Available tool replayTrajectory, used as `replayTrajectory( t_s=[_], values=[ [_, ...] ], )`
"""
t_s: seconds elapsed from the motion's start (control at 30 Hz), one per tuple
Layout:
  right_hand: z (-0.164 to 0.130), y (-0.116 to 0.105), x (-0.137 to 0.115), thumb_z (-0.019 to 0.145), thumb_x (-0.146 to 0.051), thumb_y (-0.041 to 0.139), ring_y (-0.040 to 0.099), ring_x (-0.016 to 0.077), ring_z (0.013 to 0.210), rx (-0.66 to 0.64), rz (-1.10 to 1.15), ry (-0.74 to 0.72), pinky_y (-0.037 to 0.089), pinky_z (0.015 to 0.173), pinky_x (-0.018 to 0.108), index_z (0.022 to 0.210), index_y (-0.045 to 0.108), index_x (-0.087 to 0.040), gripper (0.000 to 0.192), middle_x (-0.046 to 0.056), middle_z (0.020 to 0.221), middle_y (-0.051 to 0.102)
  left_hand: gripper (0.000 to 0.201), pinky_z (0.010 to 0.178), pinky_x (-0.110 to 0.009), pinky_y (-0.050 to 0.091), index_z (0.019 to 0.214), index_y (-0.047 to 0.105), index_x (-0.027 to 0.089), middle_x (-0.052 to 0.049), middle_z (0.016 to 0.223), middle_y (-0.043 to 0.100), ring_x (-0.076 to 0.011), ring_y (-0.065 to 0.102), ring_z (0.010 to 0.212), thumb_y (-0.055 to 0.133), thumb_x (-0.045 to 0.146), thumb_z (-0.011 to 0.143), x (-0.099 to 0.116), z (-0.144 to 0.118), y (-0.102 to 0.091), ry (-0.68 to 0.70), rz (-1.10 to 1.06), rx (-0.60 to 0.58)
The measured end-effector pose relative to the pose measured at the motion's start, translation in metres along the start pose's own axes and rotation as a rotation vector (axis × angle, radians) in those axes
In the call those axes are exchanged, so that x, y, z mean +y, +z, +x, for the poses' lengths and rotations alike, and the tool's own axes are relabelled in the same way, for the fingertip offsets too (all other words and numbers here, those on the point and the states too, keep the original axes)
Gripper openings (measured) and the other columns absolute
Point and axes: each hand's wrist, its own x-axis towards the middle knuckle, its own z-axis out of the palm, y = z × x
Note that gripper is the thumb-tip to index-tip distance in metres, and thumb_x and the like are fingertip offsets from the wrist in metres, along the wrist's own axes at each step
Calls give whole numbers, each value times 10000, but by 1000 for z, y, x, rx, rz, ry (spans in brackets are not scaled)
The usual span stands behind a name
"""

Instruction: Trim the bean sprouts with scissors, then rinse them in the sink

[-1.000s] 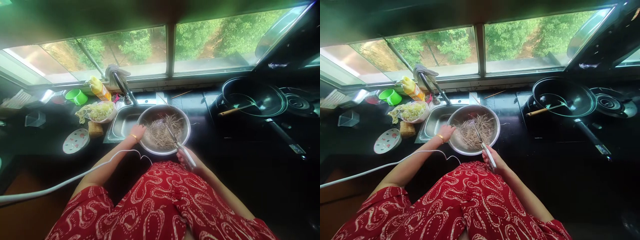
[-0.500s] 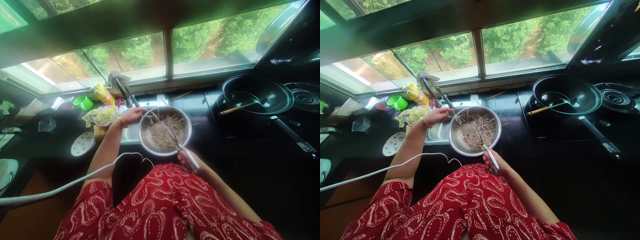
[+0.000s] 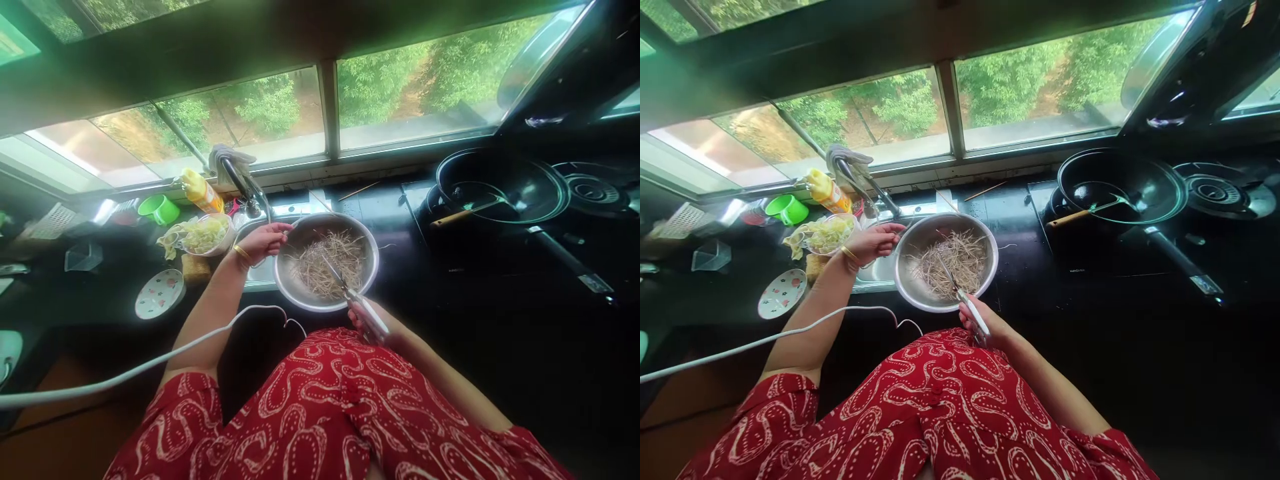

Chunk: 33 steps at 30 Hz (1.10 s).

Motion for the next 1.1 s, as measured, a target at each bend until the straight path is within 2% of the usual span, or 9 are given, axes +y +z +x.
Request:
replayTrajectory(
  t_s=[0.23, 0.37, 0.43, 0.53, 0.63, 0.73, 0.87, 0.97, 1.1],
  values=[
    [14, 6, 3, 729, -385, 734, 416, 27, 450, -16, -42, -33, 324, 390, 115, 828, 498, -201, 315, -61, 633, 515, 283, 440, -134, 283, 960, 467, 184, 49, 613, 527, -26, 372, 420, 556, 41, 732, -58, 23, 34, -85, -200, 128],
    [14, -2, 6, 742, -414, 722, 419, 28, 451, 33, -35, -49, 329, 389, 117, 847, 490, -207, 328, -61, 644, 513, 164, 605, -219, 453, 1029, 536, 159, -25, 761, 630, -95, 594, 625, 494, 166, 871, -67, 43, 42, -86, -187, 197],
    [13, -6, 7, 737, -434, 725, 419, 27, 454, 53, -34, -78, 334, 392, 117, 846, 489, -207, 346, -59, 648, 513, 176, 649, -229, 460, 1017, 570, 151, -46, 834, 655, -108, 625, 708, 445, 225, 917, -68, 53, 44, -77, -151, 254],
    [13, -11, 8, 715, -450, 742, 424, 30, 464, 66, -25, -97, 345, 403, 119, 852, 497, -205, 372, -57, 645, 510, 214, 614, -221, 443, 1008, 567, 152, -24, 757, 637, -96, 599, 640, 390, 253, 943, -68, 64, 45, -53, -116, 299],
    [14, -13, 11, 694, -445, 759, 405, 29, 468, 53, -35, -104, 312, 402, 117, 928, 519, -208, 410, -62, 639, 496, 183, 480, -191, 358, 946, 548, 162, 64, 506, 449, -68, 413, 416, 400, 269, 931, -71, 62, 47, -34, -30, 228],
    [16, -16, 13, 711, -447, 739, 384, 38, 475, 47, -130, -126, 283, 403, 134, 1094, 529, -223, 491, -68, 644, 485, 155, 403, -180, 231, 817, 540, 164, 99, 426, 287, -55, 225, 352, 426, 241, 890, -79, 49, 52, -73, 201, 129],
    [22, -20, 12, 717, -429, 732, 538, 110, 687, 79, -430, -203, 449, 615, 217, 1209, 540, -210, 572, -11, 803, 590, 218, 416, -215, 270, 770, 592, 155, 64, 427, 339, -93, 309, 375, 385, 180, 830, -96, 25, 63, -206, 631, -3],
    [32, -18, 11, 692, -408, 756, 574, 156, 866, 108, -571, -234, 461, 800, 276, 1191, 567, -195, 574, 26, 938, 632, 276, 524, -231, 364, 754, 658, 154, 20, 519, 484, -117, 449, 487, 388, 180, 805, -106, 12, 71, -153, 918, -189],
    [50, -8, 14, 736, -479, 704, 467, 87, 552, 91, -480, -95, 404, 528, 224, 1157, 561, -195, 527, -30, 709, 558, 331, 618, -235, 403, 806, 714, 154, -12, 630, 581, -147, 534, 623, 394, 237, 813, -115, 9, 71, -121, 1097, -297]
  ],
)
